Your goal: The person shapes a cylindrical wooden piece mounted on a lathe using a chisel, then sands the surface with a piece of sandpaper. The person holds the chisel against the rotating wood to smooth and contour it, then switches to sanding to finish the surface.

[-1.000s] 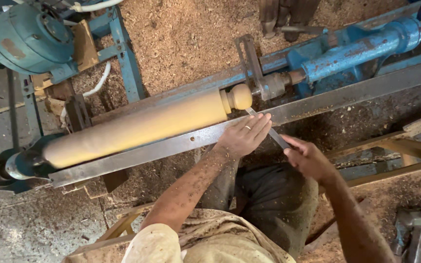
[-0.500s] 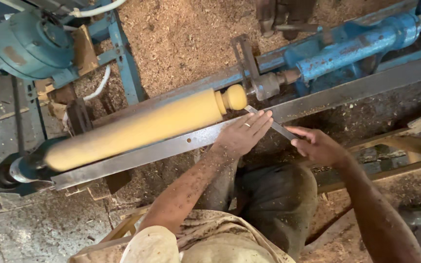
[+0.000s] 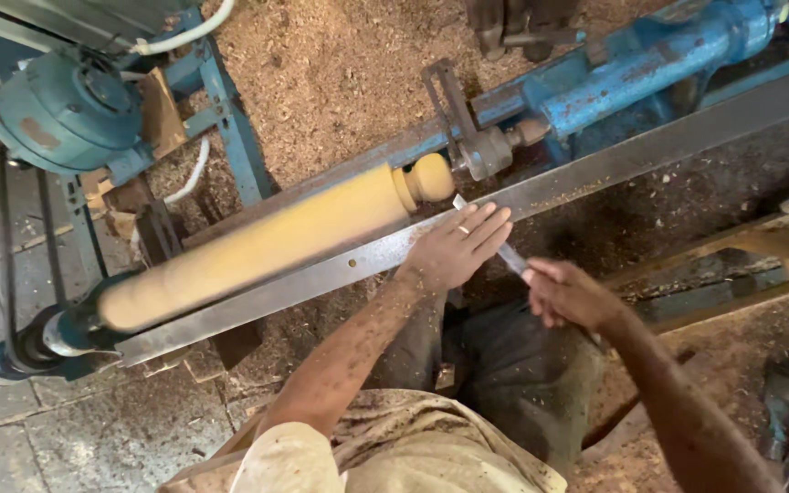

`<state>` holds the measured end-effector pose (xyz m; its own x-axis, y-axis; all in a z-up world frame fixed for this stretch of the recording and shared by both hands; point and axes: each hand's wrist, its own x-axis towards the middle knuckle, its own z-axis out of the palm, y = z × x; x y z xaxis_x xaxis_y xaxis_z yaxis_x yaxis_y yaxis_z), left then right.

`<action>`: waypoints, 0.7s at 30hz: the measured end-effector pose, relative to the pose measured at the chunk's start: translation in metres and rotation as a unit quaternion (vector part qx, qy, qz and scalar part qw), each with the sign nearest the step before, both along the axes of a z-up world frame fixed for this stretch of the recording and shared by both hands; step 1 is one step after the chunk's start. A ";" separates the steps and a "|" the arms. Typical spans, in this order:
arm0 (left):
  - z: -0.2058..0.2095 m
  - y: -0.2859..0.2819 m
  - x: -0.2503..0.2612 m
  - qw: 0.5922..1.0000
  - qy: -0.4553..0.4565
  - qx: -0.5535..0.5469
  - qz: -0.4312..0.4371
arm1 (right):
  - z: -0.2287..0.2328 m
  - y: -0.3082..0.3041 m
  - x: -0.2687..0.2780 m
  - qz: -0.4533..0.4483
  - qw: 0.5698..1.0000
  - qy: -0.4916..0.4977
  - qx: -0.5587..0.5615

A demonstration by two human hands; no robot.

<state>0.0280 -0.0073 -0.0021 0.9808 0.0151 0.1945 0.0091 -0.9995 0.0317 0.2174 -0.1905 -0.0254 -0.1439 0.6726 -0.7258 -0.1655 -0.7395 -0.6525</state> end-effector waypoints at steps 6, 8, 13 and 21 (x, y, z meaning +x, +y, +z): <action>-0.004 -0.007 0.025 0.999 0.002 0.005 0.053 | 0.022 0.018 0.038 0.054 0.974 -0.219 -0.005; -0.003 -0.006 0.031 0.997 -0.014 0.004 0.074 | 0.022 0.025 0.051 0.075 0.964 -0.244 0.074; -0.003 -0.008 0.032 0.995 -0.008 0.013 0.097 | 0.014 0.035 0.055 0.120 0.960 -0.248 0.052; -0.007 -0.009 0.024 0.995 -0.032 0.023 0.086 | 0.018 0.018 0.022 0.009 0.977 -0.205 0.065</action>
<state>0.0517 -0.0164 -0.0088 0.9500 0.1715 0.2607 0.1800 -0.9836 -0.0089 0.2399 -0.1729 -0.0073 0.1277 0.7628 -0.6339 0.1422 -0.6466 -0.7494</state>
